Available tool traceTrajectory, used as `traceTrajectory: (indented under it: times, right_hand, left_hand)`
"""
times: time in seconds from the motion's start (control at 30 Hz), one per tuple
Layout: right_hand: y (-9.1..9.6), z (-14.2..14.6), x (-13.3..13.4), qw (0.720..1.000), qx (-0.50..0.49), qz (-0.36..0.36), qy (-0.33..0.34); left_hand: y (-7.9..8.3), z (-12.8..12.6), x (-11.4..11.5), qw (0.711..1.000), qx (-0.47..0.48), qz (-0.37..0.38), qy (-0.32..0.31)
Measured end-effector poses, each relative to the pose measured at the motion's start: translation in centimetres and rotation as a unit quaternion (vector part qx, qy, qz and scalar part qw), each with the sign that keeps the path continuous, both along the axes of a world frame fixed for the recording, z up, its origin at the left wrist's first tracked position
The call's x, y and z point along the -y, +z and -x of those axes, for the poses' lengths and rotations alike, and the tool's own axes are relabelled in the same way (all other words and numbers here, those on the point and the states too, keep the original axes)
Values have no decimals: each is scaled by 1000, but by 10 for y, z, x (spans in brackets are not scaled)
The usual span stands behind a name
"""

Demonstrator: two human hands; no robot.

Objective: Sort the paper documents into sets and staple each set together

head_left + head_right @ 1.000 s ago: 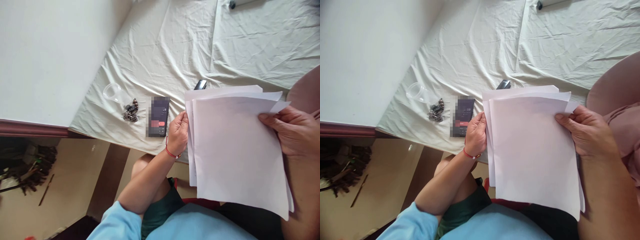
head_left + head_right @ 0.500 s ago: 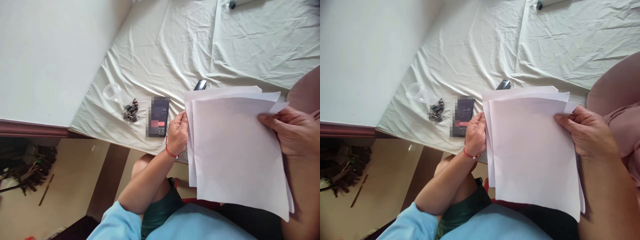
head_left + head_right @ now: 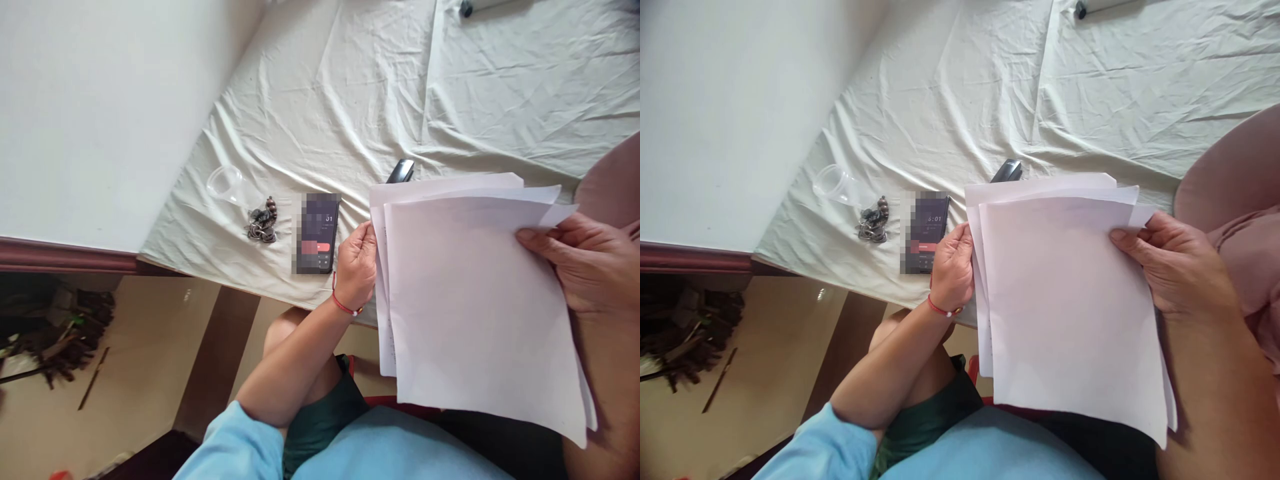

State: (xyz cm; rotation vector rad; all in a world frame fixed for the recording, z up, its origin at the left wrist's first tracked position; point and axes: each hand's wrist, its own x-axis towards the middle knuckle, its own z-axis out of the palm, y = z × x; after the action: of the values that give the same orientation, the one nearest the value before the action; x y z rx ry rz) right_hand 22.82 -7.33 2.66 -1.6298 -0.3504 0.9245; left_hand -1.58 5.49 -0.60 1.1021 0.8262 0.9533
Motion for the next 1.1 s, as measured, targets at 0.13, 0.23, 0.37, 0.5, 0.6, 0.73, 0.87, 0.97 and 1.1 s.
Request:
traceTrajectory:
  times: [0.13,0.23,0.37,0.5,0.6,0.73,0.87,0.97,1.1]
  right_hand:
    - [-5,-2,0,1000,7,-30,3]
    - [-10,-4,0,996,63,-66,-12]
    - [-10,-2,-1,989,101,-81,-69]
    - [-5,3,-4,987,92,-97,-93]
    - [0,6,-5,987,87,-88,-100]
    - [6,9,-3,992,83,-55,-77]
    - [5,8,-1,993,83,-55,-65]
    - [2,5,0,994,86,-53,-51]
    - [0,2,0,993,94,-45,-47]
  left_hand:
    - [-2,1,0,1000,-22,-13,7]
    - [-3,0,0,1000,-28,-2,8]
    - [-3,-1,0,1000,-13,15,3]
    - [-3,-3,2,1000,-4,26,-3]
    - [-2,-4,4,999,7,30,-9]
    - [0,-5,5,999,9,35,-14]
    - [0,-6,5,999,12,32,-14]
    - [0,-7,5,999,19,33,-14]
    - [0,-8,6,998,27,49,-15]
